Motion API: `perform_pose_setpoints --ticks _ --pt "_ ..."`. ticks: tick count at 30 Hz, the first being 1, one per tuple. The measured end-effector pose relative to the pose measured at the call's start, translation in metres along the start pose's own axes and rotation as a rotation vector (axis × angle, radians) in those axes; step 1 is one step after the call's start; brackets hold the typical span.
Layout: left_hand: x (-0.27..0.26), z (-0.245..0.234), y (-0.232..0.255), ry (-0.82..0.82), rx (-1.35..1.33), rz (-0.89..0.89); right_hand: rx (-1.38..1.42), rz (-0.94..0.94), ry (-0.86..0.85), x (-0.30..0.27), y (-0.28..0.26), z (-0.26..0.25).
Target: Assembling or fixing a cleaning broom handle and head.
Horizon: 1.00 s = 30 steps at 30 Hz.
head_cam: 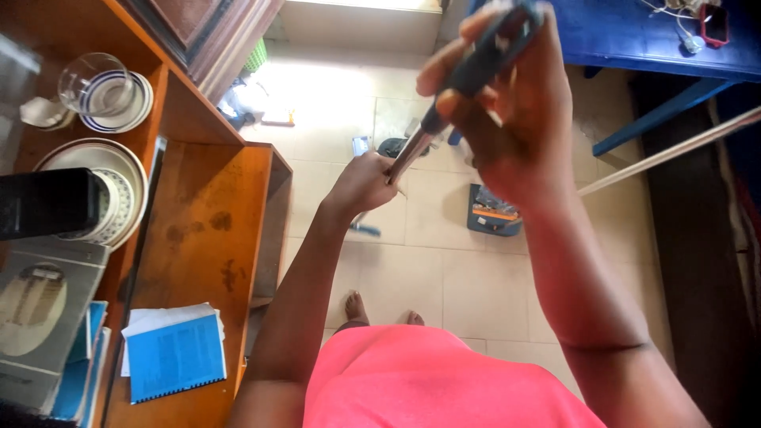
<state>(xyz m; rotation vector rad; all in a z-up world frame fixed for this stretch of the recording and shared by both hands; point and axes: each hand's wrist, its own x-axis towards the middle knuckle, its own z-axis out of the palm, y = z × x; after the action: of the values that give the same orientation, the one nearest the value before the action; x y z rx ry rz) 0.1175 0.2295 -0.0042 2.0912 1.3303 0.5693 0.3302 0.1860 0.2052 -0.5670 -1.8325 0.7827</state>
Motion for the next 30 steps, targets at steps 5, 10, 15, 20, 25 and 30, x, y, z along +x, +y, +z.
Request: perform_pose_setpoints --ticks 5,10,15,20,25,30 --pt "-0.022 -0.031 -0.032 -0.204 -0.049 -0.163 -0.049 -0.041 -0.015 0.030 0.043 0.035" --pt "-0.040 -0.054 -0.067 -0.276 -0.146 -0.303 -0.079 -0.023 -0.009 0.042 0.071 0.090" --pt "-0.045 -0.062 -0.097 -0.227 -0.089 -0.501 -0.169 -0.016 -0.068 0.046 0.055 0.138" --pt "-0.031 -0.047 -0.150 -0.098 -0.057 -0.444 -0.196 0.008 -0.070 0.049 0.050 0.168" --pt "-0.022 -0.063 -0.151 0.002 -0.034 -0.317 -0.228 0.003 -0.095 0.053 0.040 0.180" --pt "-0.019 -0.093 -0.123 -0.083 0.036 -0.375 -0.227 -0.040 -0.047 0.064 0.033 0.167"
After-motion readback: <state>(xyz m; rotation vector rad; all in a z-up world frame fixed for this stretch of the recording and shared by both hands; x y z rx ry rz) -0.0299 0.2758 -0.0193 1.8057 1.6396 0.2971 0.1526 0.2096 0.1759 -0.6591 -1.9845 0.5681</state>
